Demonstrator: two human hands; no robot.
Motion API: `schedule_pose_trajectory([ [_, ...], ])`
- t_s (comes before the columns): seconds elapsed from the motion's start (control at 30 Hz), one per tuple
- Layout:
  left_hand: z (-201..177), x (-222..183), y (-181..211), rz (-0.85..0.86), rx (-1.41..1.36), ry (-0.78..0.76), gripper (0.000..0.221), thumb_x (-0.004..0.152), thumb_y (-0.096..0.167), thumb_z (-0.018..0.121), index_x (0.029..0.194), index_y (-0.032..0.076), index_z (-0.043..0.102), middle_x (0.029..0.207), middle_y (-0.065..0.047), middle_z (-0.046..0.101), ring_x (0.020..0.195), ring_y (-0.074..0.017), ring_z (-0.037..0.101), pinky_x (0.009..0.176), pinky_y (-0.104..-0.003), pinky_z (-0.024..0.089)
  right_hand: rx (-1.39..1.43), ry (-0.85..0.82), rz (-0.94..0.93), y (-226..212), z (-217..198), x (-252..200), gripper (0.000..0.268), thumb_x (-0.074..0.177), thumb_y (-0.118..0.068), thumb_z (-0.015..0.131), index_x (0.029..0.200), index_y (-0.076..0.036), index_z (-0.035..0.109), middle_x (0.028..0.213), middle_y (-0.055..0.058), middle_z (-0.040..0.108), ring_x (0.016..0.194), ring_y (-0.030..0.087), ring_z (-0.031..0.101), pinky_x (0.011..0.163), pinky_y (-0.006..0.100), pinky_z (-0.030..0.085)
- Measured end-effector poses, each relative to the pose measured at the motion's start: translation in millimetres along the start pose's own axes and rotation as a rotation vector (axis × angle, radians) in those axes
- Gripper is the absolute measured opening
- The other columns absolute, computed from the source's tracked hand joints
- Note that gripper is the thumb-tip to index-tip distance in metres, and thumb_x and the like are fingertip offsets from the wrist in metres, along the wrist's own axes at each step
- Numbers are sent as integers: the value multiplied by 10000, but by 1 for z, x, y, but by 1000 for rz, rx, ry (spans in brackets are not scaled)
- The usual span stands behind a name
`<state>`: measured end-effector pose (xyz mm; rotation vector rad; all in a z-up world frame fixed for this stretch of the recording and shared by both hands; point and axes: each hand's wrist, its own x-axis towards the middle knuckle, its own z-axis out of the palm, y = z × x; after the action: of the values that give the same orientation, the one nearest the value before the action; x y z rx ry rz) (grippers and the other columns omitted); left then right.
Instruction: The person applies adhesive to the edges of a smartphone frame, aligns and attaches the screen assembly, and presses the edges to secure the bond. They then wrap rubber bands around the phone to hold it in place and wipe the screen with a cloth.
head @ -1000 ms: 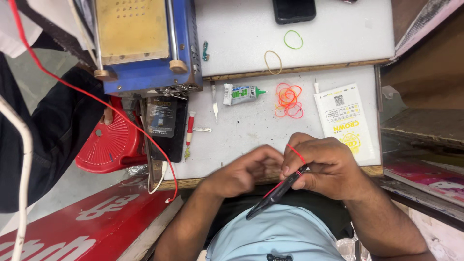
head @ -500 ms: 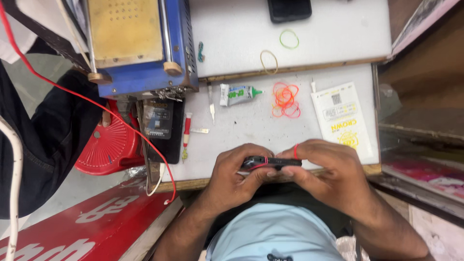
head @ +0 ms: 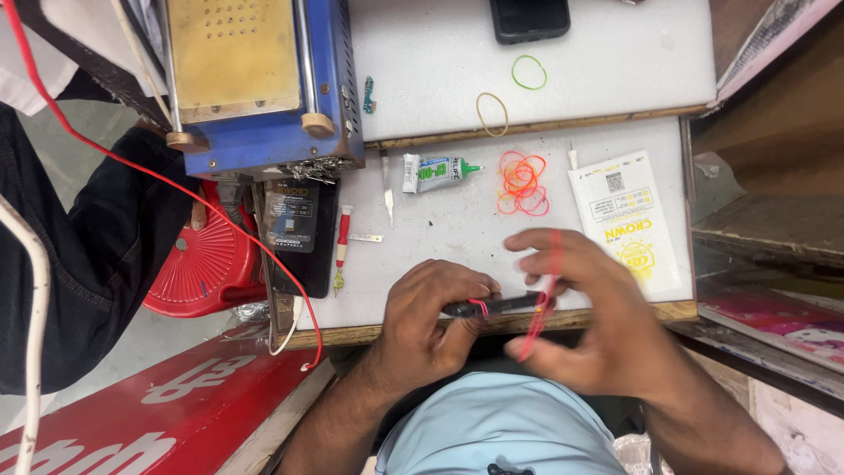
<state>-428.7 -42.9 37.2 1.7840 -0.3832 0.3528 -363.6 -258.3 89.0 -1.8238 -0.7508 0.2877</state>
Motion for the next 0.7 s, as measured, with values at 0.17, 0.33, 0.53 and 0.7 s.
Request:
schedule_pose_trajectory([
  [0.17, 3, -2, 11, -171, -386, 142, 239, 979, 28, 719, 1151, 27, 554, 1092, -169, 710, 1010, -257, 741, 907, -361, 632, 60, -182, 118, 31, 26, 11, 770, 688, -365, 904, 1267, -61, 498, 1323, 135, 605, 1044, 227, 672, 712, 305, 577],
  [0.33, -16, 2, 24, -234, -794, 662, 395, 1022, 90, 763, 1300, 19, 492, 1125, -145, 672, 1016, -234, 690, 934, -390, 607, 107, -470, 510, 80, 45, -29, 640, 791, -378, 817, 1259, -28, 557, 772, 85, 739, 682, 199, 737, 600, 274, 602],
  [0.53, -45, 20, 23, -119, -954, 788, 308, 1118, 136, 714, 1311, -7, 520, 1046, -124, 674, 920, -205, 685, 843, -353, 577, 755, -43, 217, 136, 33, -105, 377, 1175, -245, 489, 881, -117, 688, 836, 29, 765, 583, 100, 589, 549, 245, 478],
  [0.7, -23, 36, 16, -166, -1092, 857, 332, 1077, 159, 703, 1326, 39, 521, 1037, -115, 671, 918, -215, 685, 843, -377, 580, 1951, 437, 264, 120, 39, -100, 374, 1183, -351, 438, 1253, -29, 613, 1200, 117, 720, 640, 98, 428, 637, 249, 380],
])
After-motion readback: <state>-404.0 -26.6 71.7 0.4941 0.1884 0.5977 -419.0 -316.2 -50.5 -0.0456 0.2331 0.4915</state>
